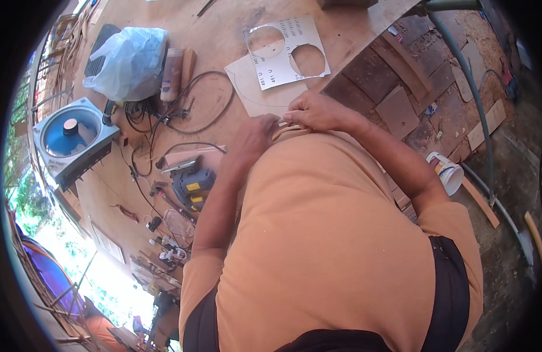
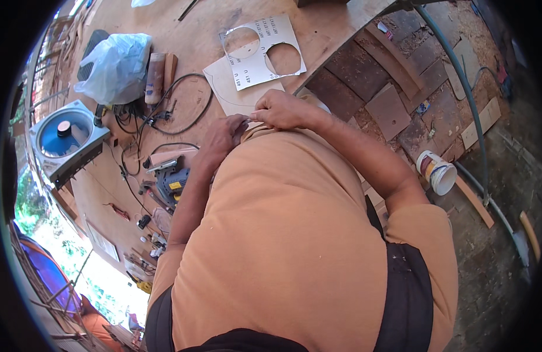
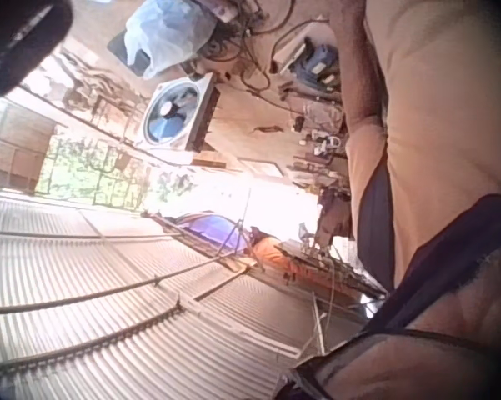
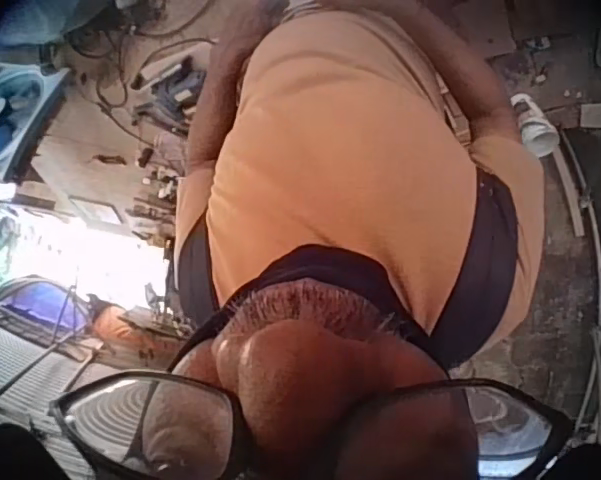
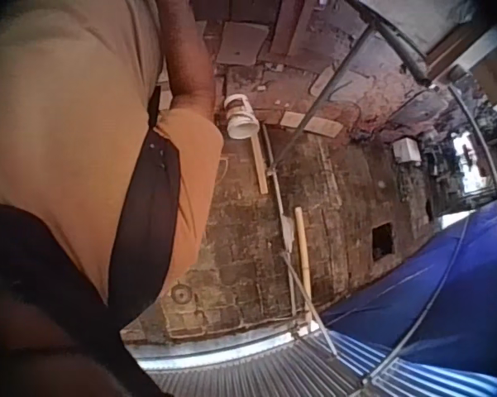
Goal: The person untangles the power cord of a jigsaw on a workbench. Then, the person marks and tears a piece of sandpaper and sands a wooden structure by hand.
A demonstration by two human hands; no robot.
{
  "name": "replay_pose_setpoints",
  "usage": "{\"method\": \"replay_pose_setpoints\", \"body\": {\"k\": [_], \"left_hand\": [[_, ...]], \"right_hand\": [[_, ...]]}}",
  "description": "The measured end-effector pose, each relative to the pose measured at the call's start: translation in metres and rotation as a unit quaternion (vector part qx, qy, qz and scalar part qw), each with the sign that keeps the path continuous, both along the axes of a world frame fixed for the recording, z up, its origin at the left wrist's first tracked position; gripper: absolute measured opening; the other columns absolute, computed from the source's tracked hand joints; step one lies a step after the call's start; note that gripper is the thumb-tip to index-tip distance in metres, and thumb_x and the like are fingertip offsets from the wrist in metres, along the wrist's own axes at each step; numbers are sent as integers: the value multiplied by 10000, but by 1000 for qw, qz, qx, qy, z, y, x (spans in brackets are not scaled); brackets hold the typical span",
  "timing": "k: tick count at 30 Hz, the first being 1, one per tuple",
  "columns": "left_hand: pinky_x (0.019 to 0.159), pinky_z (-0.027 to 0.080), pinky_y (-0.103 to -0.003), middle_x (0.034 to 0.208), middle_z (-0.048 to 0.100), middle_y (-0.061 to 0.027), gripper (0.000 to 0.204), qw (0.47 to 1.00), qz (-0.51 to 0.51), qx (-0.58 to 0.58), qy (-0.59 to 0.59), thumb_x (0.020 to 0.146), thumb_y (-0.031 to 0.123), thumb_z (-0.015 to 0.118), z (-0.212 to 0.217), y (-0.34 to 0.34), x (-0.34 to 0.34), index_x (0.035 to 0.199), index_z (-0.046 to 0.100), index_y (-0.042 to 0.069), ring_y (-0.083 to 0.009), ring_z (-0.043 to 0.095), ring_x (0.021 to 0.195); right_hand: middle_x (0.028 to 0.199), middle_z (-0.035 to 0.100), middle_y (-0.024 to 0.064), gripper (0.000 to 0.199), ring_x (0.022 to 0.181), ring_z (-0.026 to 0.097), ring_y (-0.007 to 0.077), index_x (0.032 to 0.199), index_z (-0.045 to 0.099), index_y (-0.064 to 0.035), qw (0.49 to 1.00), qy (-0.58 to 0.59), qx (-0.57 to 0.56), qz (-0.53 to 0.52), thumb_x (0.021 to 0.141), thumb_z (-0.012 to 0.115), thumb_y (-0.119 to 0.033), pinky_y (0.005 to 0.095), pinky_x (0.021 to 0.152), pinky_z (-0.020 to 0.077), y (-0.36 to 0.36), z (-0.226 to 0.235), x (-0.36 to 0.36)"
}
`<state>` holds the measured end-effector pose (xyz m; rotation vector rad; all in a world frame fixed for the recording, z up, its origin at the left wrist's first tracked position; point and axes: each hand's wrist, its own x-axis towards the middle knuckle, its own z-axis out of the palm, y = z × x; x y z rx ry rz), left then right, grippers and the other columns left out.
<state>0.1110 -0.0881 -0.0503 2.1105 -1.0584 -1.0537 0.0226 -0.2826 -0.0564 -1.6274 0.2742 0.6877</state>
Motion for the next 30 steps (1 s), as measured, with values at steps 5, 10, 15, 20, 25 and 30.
{"method": "replay_pose_setpoints", "body": {"k": [5, 10, 15, 20, 25, 30], "left_hand": [[640, 458, -417, 763, 616, -207, 175, 993, 114, 10, -11, 843, 145, 594, -28, 19, 4, 908, 624, -15, -366, 597, 707], [565, 430, -321, 628, 572, -97, 217, 972, 225, 60, 37, 870, 193, 596, -43, 47, 11, 922, 638, -13, -175, 542, 581], [553, 423, -267, 631, 572, -29, 252, 945, 308, 54, 97, 898, 220, 575, -54, 51, 14, 978, 646, -9, -79, 521, 583], [585, 424, -234, 672, 578, -6, 264, 937, 329, 27, 116, 929, 209, 558, -64, 56, 11, 1024, 640, -23, -73, 530, 627], [605, 434, -236, 698, 598, -20, 267, 927, 350, 29, 134, 927, 203, 547, -72, 63, 5, 1048, 636, -18, -83, 552, 651], [622, 448, -245, 717, 613, -30, 275, 925, 354, 28, 136, 920, 204, 551, -81, 69, 2, 1050, 638, -22, -91, 570, 665]], "right_hand": [[676, 615, 118, 367, 632, 609, 153, 868, 664, 30, 989, 14, 17, -148, 856, 640, -337, 304, 604, 501, -3, -35, 5], [889, 652, 196, 340, 876, 628, 361, 923, 663, -1, 955, -92, -242, -146, 807, 670, -321, 400, 766, 496, -24, -83, 5], [1049, 604, 197, 331, 967, 592, 364, 1005, 630, -29, 893, -105, -408, -154, 783, 673, -271, 434, 822, 485, -32, -125, 11], [999, 630, 177, 365, 945, 597, 344, 1014, 631, -11, 854, -121, -455, -220, 768, 695, -273, 415, 824, 477, -60, -147, 19], [1065, 630, 161, 448, 1016, 597, 319, 1069, 608, -21, 846, -46, -451, -279, 724, 744, -272, 408, 847, 485, -91, -156, 28], [893, 671, 121, 376, 813, 641, 242, 988, 647, 10, 866, 39, -356, -349, 713, 775, -211, 345, 737, 507, -98, -169, 37]]}}
